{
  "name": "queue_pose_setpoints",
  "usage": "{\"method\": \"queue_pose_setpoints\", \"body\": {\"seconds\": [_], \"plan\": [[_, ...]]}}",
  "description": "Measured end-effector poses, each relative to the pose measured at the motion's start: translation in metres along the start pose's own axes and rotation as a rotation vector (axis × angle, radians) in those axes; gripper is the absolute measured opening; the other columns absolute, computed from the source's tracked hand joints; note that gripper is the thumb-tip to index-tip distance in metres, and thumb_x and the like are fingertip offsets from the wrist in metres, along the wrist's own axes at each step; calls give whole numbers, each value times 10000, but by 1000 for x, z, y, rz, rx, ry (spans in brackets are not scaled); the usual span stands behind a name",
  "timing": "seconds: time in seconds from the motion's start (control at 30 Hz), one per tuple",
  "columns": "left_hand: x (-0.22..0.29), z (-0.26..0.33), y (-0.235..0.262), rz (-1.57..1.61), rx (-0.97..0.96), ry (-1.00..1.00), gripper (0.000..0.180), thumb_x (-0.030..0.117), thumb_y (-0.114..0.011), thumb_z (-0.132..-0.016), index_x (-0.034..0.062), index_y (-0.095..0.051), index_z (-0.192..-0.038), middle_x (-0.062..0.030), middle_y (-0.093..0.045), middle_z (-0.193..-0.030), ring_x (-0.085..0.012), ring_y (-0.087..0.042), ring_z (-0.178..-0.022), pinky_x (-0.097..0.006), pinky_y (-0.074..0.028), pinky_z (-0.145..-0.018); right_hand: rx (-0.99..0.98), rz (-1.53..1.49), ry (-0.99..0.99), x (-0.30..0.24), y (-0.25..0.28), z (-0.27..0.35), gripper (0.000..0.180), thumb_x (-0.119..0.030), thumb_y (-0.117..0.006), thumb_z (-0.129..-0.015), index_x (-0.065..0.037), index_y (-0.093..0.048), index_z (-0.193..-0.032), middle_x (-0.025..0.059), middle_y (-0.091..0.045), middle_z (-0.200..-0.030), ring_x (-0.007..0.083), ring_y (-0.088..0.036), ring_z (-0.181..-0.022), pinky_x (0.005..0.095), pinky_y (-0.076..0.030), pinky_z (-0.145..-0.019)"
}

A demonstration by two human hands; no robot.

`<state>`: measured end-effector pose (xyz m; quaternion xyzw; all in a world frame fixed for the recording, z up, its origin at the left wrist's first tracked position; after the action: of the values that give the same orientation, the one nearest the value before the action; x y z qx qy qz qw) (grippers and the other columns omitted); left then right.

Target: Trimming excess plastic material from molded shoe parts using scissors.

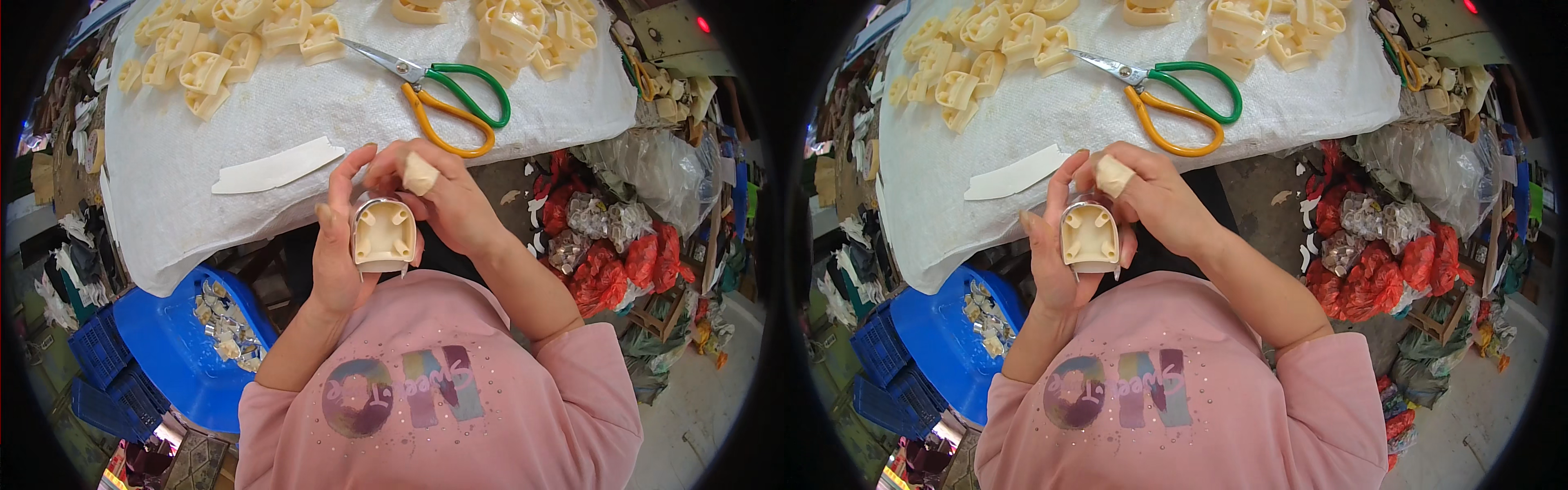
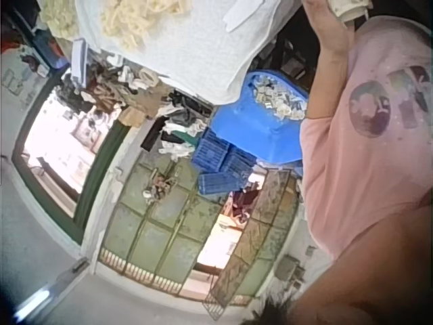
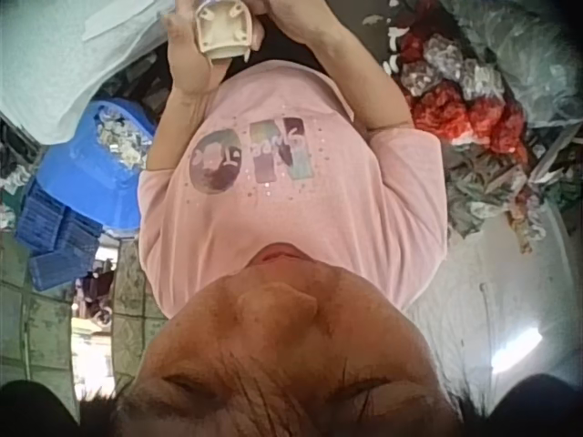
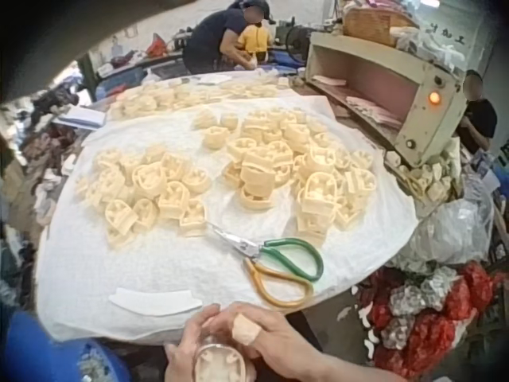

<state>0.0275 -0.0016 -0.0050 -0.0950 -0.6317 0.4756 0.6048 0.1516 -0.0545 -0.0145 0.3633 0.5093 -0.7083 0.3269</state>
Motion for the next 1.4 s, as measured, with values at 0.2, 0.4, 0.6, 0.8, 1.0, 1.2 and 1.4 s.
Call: {"method": "queue_pose_setpoints", "body": {"seconds": [0.2,0.4,0.6,0.8,1.0,1.2,1.4], "plan": [[-3,-2,-7,-210,195,-69,710,592,-410,-902,77,-264,-1369,-111,-513,-1062,-186,-596,-712,-291,-503,-452,-156,122,144,7,-7,0,168,-187,-567,-898,-53,-583,-998,44,-580,-905,94,-592,-608,196,-498,-381],[3,0,-11,-180,240,-212,504,335,-526,-945,23,-334,-1292,-100,-511,-1088,-121,-531,-956,-239,-463,-750,47,458,461,18,-18,7,228,-193,-458,-940,-75,-547,-1114,84,-543,-1087,252,-506,-1057,368,-350,-928],[6,-2,-5,-177,367,-264,388,283,-453,-965,57,-393,-1274,-71,-533,-1011,-122,-550,-913,-272,-472,-779,50,538,467,23,-25,13,415,-261,-392,-971,-76,-391,-1342,129,-438,-1299,272,-421,-1214,379,-296,-1016],[3,-3,-6,-35,340,-204,378,309,-455,-948,59,-425,-1231,-74,-529,-1030,-138,-548,-952,-285,-473,-827,-35,-3,218,29,-23,14,443,-254,-388,-973,-49,-375,-1365,128,-324,-1392,246,-370,-1270,348,-294,-1051],[-6,-1,-3,-181,376,-235,369,320,-464,-942,73,-429,-1213,-78,-511,-1074,-156,-539,-1001,-302,-469,-858,154,521,574,21,-28,11,352,-193,-418,-943,-29,-499,-1244,146,-467,-1222,267,-479,-1138,335,-356,-987],[0,-5,3,98,382,-165,606,567,-319,-949,73,-376,-1296,-116,-516,-1137,-213,-542,-1004,-358,-464,-867,62,401,526,17,-16,0,362,-245,-399,-956,-55,-511,-1243,124,-502,-1128,223,-555,-955,293,-425,-868],[9,-3,16,13,119,-127,779,688,-270,-892,92,-239,-1392,-131,-517,-1162,-223,-562,-1019,-349,-489,-816,182,720,479,-14,2,11,462,-316,-583,-893,-69,-502,-1275,104,-493,-1023,158,-515,-820,303,-434,-689]]}}
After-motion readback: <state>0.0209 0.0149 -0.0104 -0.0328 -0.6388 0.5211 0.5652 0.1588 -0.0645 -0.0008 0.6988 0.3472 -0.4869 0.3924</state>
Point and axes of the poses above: each hand's wrist, its own z-axis away from the middle knuckle, its own y-axis out of the back of the hand, x = y × z, the point moved 2 cm from there along -z, towards the middle knuckle
